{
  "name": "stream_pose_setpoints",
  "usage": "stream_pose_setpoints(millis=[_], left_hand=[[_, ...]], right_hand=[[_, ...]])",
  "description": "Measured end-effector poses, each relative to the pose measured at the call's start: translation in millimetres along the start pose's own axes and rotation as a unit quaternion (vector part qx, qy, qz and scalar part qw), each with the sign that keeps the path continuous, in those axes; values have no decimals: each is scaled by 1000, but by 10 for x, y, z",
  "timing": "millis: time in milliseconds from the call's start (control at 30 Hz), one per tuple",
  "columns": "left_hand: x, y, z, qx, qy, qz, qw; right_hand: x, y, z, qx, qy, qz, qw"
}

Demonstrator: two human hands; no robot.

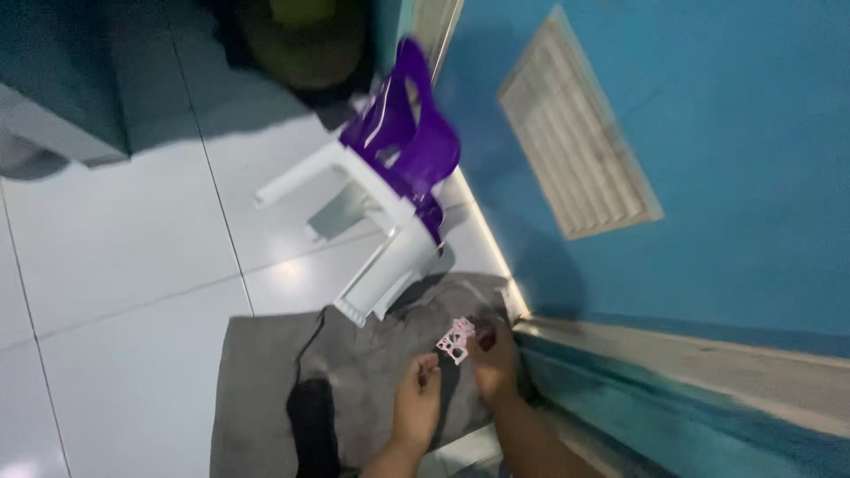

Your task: Organizing various household items including clothes, a mug, and a child's seat across different rooms.

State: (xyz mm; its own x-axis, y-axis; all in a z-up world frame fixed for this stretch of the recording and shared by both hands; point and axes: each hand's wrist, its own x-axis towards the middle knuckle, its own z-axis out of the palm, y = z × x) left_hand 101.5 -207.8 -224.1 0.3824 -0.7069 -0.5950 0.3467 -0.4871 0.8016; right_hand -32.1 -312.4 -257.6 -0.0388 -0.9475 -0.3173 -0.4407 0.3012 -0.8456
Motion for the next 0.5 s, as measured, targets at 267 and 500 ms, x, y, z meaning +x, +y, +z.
stream_pose_setpoints(millis=[267,500], left_hand=[[-384,2162,419,-99,-37,98,990],[-53,4175,101,-166,-9,234,958]], right_hand=[[-207,-2727,-942,-12,65,-13,998],[292,-3991,-844,183,49,-126,974]])
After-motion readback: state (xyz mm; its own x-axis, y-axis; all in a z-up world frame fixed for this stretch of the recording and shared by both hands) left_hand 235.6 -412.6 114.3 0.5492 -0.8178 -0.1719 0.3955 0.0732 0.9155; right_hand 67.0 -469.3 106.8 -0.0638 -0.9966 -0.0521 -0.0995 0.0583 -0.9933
